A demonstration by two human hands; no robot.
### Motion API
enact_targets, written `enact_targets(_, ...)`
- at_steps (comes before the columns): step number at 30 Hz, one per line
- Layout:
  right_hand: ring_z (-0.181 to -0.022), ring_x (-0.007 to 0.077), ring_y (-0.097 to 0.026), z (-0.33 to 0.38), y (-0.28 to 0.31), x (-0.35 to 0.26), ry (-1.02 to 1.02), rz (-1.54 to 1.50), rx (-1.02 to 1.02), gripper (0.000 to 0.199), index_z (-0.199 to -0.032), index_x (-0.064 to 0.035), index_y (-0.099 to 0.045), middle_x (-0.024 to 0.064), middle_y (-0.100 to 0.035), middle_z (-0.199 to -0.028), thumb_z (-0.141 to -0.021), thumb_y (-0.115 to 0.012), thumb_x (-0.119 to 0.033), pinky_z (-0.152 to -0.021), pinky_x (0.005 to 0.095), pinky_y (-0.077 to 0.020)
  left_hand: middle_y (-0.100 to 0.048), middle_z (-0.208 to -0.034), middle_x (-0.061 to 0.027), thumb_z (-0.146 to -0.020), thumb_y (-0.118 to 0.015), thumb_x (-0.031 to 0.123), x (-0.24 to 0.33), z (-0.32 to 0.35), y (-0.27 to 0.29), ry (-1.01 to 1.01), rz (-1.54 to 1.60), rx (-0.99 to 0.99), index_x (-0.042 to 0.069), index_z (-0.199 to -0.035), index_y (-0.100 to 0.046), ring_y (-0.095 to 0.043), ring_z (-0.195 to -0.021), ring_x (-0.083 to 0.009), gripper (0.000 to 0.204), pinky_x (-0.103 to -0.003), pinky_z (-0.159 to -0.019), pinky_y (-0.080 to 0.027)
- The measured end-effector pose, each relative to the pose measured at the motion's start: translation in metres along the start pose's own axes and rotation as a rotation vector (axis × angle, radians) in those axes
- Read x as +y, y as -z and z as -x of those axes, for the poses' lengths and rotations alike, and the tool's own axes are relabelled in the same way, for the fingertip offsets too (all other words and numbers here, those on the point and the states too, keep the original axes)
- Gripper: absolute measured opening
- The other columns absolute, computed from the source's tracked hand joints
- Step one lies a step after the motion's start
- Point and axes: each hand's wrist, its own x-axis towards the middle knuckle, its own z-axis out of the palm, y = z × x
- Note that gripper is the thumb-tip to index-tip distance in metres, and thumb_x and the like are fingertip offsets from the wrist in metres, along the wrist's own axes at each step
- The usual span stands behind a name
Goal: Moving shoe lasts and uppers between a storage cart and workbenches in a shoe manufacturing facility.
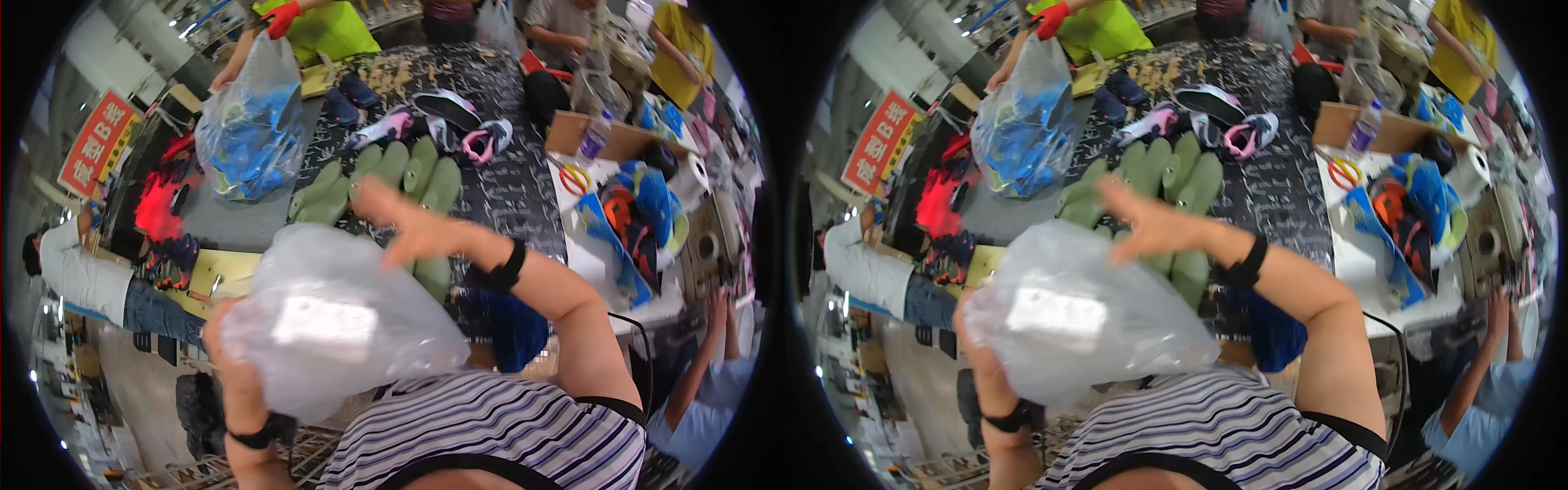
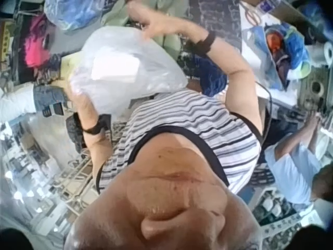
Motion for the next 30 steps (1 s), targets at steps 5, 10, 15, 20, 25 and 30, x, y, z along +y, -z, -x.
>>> enact_targets(5,-0.132,0.0196,-0.033,0.042,-0.133,-0.024,-0.029,-0.204,-0.248,0.084,-0.141,-0.0051,-0.031,0.0113,-0.038,-0.143,-0.075,-0.077,-0.027,-0.109,0.0343,-0.0292,-0.062,-0.093,-0.0086,-0.079,-0.060,0.019,0.001,-0.005,-0.103,-0.055,0.553,-0.698,-0.002,-0.103,-0.057,-0.060,-0.082,-0.0163,0.032,-0.027,-0.074,-0.048)
enact_targets(10,-0.128,0.0182,-0.038,0.132,-0.136,-0.045,-0.076,0.074,0.360,0.074,-0.138,-0.0045,-0.035,0.0101,-0.043,-0.138,-0.078,-0.075,-0.024,-0.106,0.0333,-0.0320,-0.057,-0.114,-0.0143,-0.066,-0.075,0.021,0.046,-0.012,-0.115,-0.448,0.383,-0.766,-0.003,-0.119,-0.051,-0.055,-0.106,-0.0241,0.063,-0.038,-0.093,-0.043)
enact_targets(15,-0.123,0.0167,-0.043,0.149,-0.190,-0.058,-0.168,0.253,0.732,0.065,-0.134,-0.0039,-0.039,0.0088,-0.048,-0.133,-0.081,-0.072,-0.020,-0.104,0.0322,-0.0347,-0.056,-0.120,-0.0174,-0.063,-0.081,0.033,-0.004,0.000,-0.114,-0.509,0.216,-1.096,-0.003,-0.122,-0.052,-0.051,-0.116,-0.0265,0.075,-0.037,-0.099,-0.038)
enact_targets(20,-0.118,0.0152,-0.047,0.165,-0.223,-0.062,-0.319,0.402,0.895,0.055,-0.131,-0.0033,-0.044,0.0075,-0.052,-0.128,-0.084,-0.069,-0.017,-0.102,0.0311,-0.0375,-0.057,-0.119,-0.0166,-0.071,-0.076,0.032,-0.038,0.029,-0.140,-0.275,0.199,-1.332,-0.005,-0.119,-0.054,-0.053,-0.113,-0.0274,0.064,-0.038,-0.098,-0.038)
enact_targets(25,-0.119,0.0190,-0.050,0.197,-0.272,-0.110,0.036,0.110,1.350,0.057,-0.133,-0.0032,-0.039,0.0105,-0.054,-0.127,-0.085,-0.068,-0.016,-0.102,0.0344,-0.0395,-0.059,-0.115,-0.0163,-0.095,-0.049,0.023,-0.008,0.041,-0.157,-0.568,0.366,-0.904,-0.004,-0.115,-0.057,-0.057,-0.102,-0.0251,0.035,-0.037,-0.090,-0.045)
enact_targets(30,-0.137,0.0263,-0.027,0.260,-0.315,-0.122,0.182,0.239,1.568,0.104,-0.145,-0.0030,-0.015,0.0162,-0.029,-0.146,-0.074,-0.076,-0.048,-0.112,0.0362,-0.0238,-0.061,-0.108,-0.0140,-0.093,-0.052,0.023,-0.027,0.081,-0.135,-0.178,0.546,-1.048,-0.004,-0.110,-0.058,-0.058,-0.095,-0.0225,0.032,-0.034,-0.084,-0.046)
